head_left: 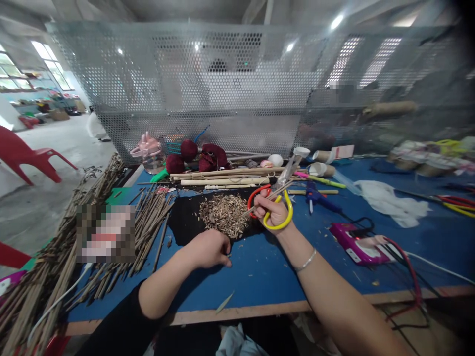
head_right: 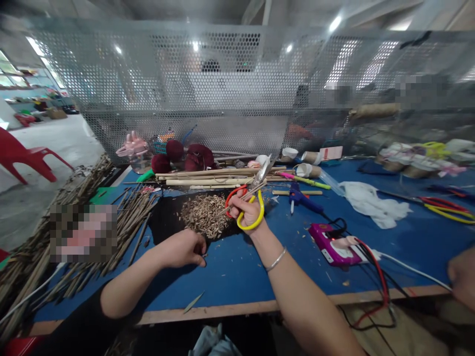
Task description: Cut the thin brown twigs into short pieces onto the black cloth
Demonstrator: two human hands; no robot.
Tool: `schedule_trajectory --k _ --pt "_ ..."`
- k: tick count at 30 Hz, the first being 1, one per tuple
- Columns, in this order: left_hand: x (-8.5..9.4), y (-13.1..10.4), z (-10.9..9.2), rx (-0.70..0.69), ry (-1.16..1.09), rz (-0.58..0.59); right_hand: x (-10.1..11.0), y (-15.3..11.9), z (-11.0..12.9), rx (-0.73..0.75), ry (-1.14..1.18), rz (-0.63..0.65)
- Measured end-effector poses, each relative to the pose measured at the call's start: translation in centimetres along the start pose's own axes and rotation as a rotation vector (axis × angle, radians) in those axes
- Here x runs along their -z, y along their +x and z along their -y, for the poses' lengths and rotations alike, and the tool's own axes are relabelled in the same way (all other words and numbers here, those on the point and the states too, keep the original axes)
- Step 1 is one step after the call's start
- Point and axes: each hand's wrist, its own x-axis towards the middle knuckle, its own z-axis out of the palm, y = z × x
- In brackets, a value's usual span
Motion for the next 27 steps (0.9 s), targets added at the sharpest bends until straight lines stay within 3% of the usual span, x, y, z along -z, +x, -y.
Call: schedule_trajectory --k 3,6,8,12,16,18,23,27 --pt "-0.5 0.1 -0.3 -0.02 0.068 0.049 0.3 0.3 0.0 -0.019 0.041 -0.003" --pt "0.4 0.1 -0.1 -0.052 0.068 0.08 0.2 0.2 -0.4 -0.037 0.034 0.02" --pt "1.6 0.1 0.5 -0.036 0.041 -0.03 0.0 0.0 -0.7 -0.052 0.015 0.052" --pt "3.5 0.6 2.7 0.143 0.062 -0.434 -0.8 -0.5 -1.5 -0.12 -0.051 0.139" --pt "3.0 1.2 3.4 0.202 -0.047 -0.608 -1.3 -0.7 -2.6 -0.152 -0.129 0.189" --pt "2.0 1.4 2.6 0.096 -0.154 -0.605 -1.3 -0.7 -3.1 -0.14 -0.183 0.22" --pt "0.1 1.3 0.5 -0.059 -0.368 -0.359 -1.4 -1.2 -4.1 -0.117 -0.343 0.294" --pt "-0.2 1.5 1.0 0.0 -0.424 -0.447 -2.2 -1.6 -4.3 -0.078 -0.372 0.229"
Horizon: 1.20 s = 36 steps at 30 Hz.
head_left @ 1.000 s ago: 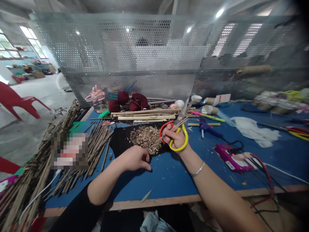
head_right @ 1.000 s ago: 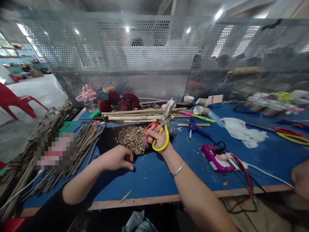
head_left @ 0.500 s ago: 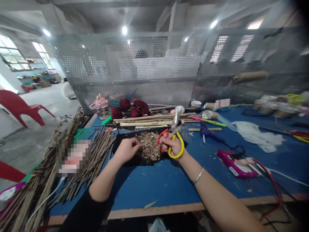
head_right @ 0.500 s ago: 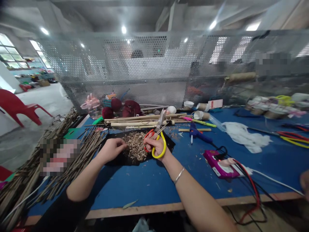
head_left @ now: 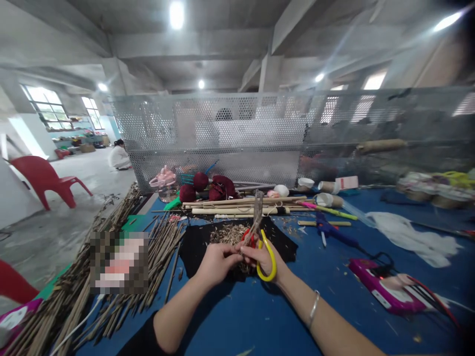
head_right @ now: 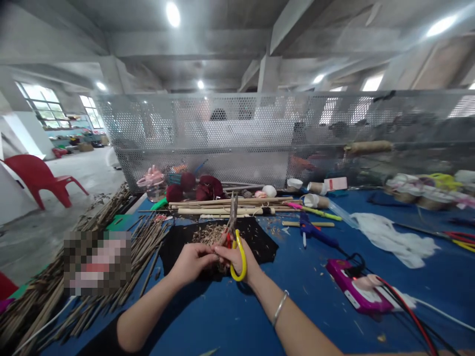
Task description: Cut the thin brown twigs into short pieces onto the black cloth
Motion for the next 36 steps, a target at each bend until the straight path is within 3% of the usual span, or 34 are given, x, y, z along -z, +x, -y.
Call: schedule_trajectory --k 3,6,14,18,23,26,30,36 --pt "0.1 0.3 0.5 0.055 -0.042 -0.137 -0.1 0.1 -0.1 0.035 0.048 -0.125" --pt "0.0 0.4 0.4 0.051 -0.019 -0.215 0.1 0.3 -0.2 0.076 0.026 -0.15" --pt "-0.1 -0.1 -0.1 -0.068 0.099 -0.203 -0.5 -0.6 1.5 0.246 -0.181 -0.205" --pt "-0.3 0.4 0.3 0.053 -0.216 -0.385 -0.4 -0.5 1.8 0.226 -0.103 -0.319" --pt "-0.4 1.2 0.2 0.245 -0.842 -0.458 0.3 0.2 1.3 0.151 0.167 -0.32" --pt "-0.3 1.3 0.2 0.277 -1.052 -0.422 0.6 0.5 1.3 0.113 0.269 -0.298" --pt "-0.3 1.2 0.4 0.298 -1.168 -0.333 0.9 0.6 1.8 0.049 0.323 -0.286" --pt "0.0 0.7 0.2 0.307 -1.029 0.023 1.0 0.5 2.0 -0.045 0.397 -0.253"
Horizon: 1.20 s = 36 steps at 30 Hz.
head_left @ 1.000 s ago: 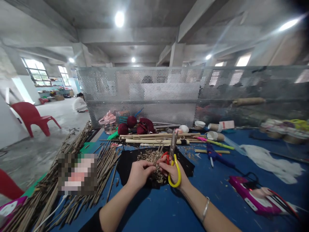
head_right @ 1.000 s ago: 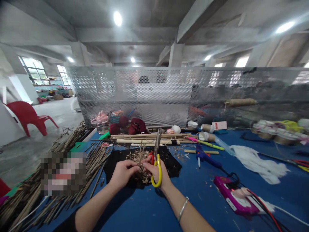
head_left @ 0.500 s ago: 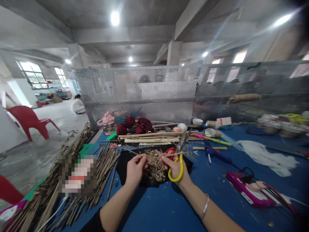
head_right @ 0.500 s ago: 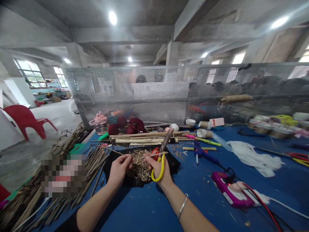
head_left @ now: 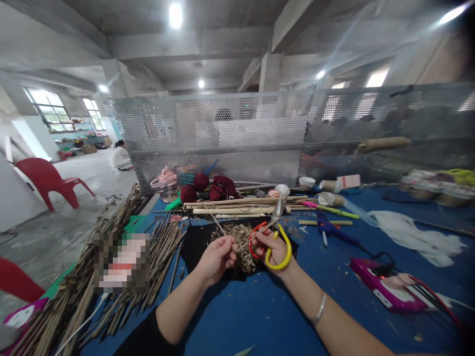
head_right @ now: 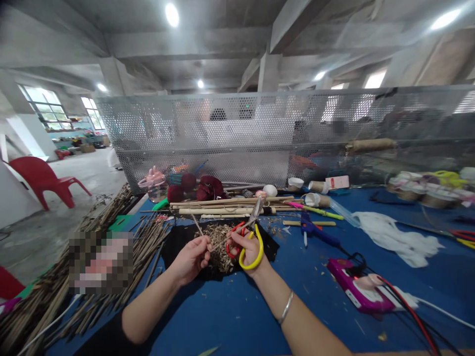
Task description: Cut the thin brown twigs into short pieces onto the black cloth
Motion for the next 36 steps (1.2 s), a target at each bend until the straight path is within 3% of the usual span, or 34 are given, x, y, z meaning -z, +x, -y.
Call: schedule_trajectory --k 5,7,13,16,18,22,25,30,33,36 --pt "-0.8 -0.8 -0.2 -0.003 0.436 0.248 -0.5 -0.6 -0.3 0.003 -0.105 0.085" --pt "-1.2 -1.0 0.1 -0.009 0.499 0.261 -0.7 -0.8 -0.2 0.032 -0.13 0.131" --pt "-1.0 -0.8 1.3 -0.212 0.668 -0.009 -0.2 -0.4 -1.0 0.12 -0.18 0.182" --pt "-0.7 -0.6 1.0 -0.386 0.834 -0.146 0.1 -0.4 -2.1 0.047 -0.207 0.225" --pt "-0.6 -0.5 0.4 -0.44 0.799 -0.251 0.1 -0.5 -2.7 0.003 -0.237 0.252" --pt "-0.5 -0.6 -0.4 -0.32 0.665 -0.311 -0.3 -0.6 -2.5 0.055 -0.326 0.21" --pt "-0.8 -1.2 0.5 -0.145 0.689 -0.19 -0.5 -0.6 -2.1 0.101 -0.392 0.156" --pt "-2.2 -2.4 2.2 -0.136 0.762 -0.089 -0.9 -0.9 -2.2 0.105 -0.387 0.19" --pt "-2.2 -3.4 1.1 -0.137 0.781 -0.188 -1.1 -1.1 -2.2 0.131 -0.414 0.179" --pt "-0.6 -4.6 -0.8 -0.131 0.843 -0.417 -0.9 -1.1 -1.6 0.168 -0.486 0.123"
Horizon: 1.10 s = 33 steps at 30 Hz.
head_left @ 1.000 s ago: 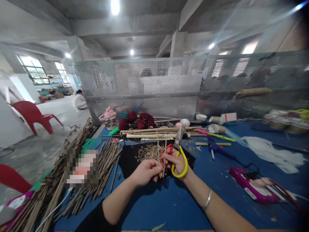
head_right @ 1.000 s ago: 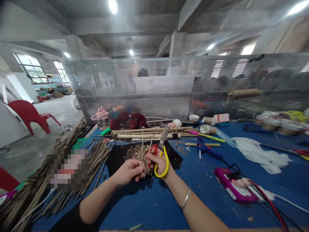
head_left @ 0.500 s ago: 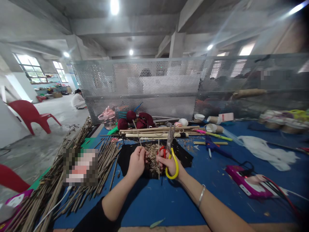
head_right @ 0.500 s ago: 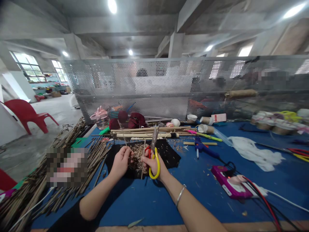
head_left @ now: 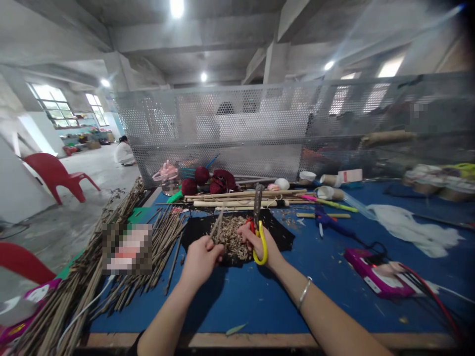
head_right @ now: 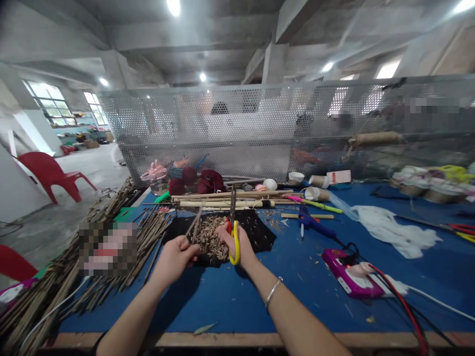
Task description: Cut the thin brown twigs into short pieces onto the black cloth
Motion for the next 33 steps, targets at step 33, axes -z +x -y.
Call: schedule_trajectory --k 33 --pt "-3.3 2.6 -1.4 0.125 -0.38 0.389 -0.1 2.8 2.3 0.128 -0.295 -0.03"
